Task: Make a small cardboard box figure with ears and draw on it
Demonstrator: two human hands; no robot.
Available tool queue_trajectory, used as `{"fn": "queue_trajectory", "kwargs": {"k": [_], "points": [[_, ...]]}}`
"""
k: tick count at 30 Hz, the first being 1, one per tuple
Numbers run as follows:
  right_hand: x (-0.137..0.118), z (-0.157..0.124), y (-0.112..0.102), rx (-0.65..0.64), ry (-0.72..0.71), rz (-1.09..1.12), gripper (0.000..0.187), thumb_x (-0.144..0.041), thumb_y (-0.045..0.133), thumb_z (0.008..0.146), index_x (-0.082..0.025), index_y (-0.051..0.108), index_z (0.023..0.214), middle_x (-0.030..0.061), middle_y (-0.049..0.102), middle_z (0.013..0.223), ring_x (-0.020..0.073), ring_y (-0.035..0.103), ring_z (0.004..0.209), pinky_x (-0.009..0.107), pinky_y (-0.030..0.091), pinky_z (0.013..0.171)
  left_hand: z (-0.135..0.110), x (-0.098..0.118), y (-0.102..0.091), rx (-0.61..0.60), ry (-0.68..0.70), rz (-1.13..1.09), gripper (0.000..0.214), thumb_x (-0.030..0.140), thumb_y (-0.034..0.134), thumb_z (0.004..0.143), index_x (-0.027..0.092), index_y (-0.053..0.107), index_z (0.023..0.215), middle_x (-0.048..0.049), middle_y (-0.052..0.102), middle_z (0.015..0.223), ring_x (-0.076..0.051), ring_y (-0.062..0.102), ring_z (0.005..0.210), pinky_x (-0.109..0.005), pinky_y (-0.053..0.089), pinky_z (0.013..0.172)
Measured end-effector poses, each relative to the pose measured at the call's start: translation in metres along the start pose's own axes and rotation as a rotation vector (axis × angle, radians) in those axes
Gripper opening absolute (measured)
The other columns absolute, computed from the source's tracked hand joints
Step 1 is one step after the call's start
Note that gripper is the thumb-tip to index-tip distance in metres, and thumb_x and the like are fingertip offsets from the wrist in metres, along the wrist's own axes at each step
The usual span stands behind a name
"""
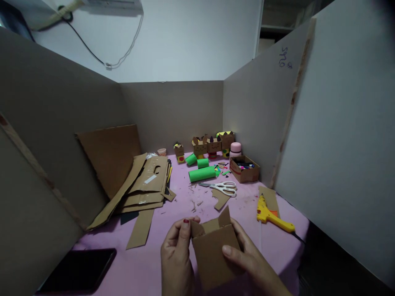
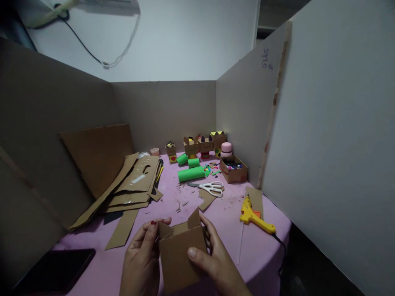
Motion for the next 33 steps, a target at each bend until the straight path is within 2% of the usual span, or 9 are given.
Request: {"fn": "queue_trajectory", "kwargs": {"k": [6, 13, 21, 27, 33], "points": [[0.005, -0.001, -0.002, 0.023, 0.012, 0.044, 0.086, -0.034, 0.085, 0.060, -0.025, 0.043, 0.134, 0.0102, 0.062, 0.130, 0.0321, 0.053, 0.124, 0.044, 0.040, 0.104, -0.001, -0.004, 0.003, 0.016, -0.024, -0.110, 0.034, 0.045, 0.082, 0.060, 0.017, 0.065, 0.068, -0.0001, 0.069, 0.064, -0.017, 0.066, 0.061, -0.022, 0.050, 0.056], [0.006, -0.002, -0.005, 0.059, 0.006, 0.044, 0.083, -0.034, 0.086, 0.058, -0.025, 0.045, 0.131, 0.0101, 0.060, 0.133, 0.0330, 0.052, 0.125, 0.046, 0.039, 0.106, -0.003, -0.003, 0.007, -0.005, -0.020, -0.138, 0.031, 0.041, 0.081, 0.063, 0.017, 0.063, 0.066, 0.0004, 0.069, 0.063, -0.016, 0.067, 0.064, -0.022, 0.051, 0.060], [0.002, 0.000, -0.003, 0.038, -0.053, 0.023, 0.085, -0.034, 0.085, 0.060, -0.023, 0.043, 0.133, 0.0119, 0.059, 0.133, 0.0340, 0.052, 0.124, 0.048, 0.039, 0.104, -0.003, -0.007, 0.005, -0.004, -0.015, -0.134, 0.029, 0.041, 0.079, 0.066, 0.018, 0.062, 0.070, 0.0006, 0.070, 0.061, -0.015, 0.066, 0.059, -0.021, 0.050, 0.055], [0.004, 0.001, -0.003, 0.019, -0.059, 0.033, 0.082, -0.033, 0.083, 0.063, -0.025, 0.042, 0.134, 0.0104, 0.059, 0.134, 0.0320, 0.052, 0.125, 0.045, 0.040, 0.104, -0.006, 0.000, 0.007, -0.007, 0.001, -0.057, 0.032, 0.046, 0.078, 0.066, 0.019, 0.063, 0.070, -0.0007, 0.071, 0.064, -0.018, 0.067, 0.067, -0.022, 0.051, 0.058], [0.005, 0.002, -0.008, 0.059, -0.054, -0.008, 0.081, -0.035, 0.083, 0.062, -0.024, 0.046, 0.132, 0.0113, 0.059, 0.134, 0.0334, 0.053, 0.123, 0.047, 0.041, 0.103, -0.008, 0.009, 0.001, 0.000, 0.051, 0.028, 0.038, 0.054, 0.067, 0.074, 0.018, 0.070, 0.084, -0.0051, 0.075, 0.083, -0.020, 0.067, 0.080, -0.025, 0.052, 0.068]]}}
Point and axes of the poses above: each hand's wrist, its own z-axis towards the middle knuckle, its own y-axis out of the palm, x = y × z, the point moved 9 cm from there along z, towards the middle knuckle
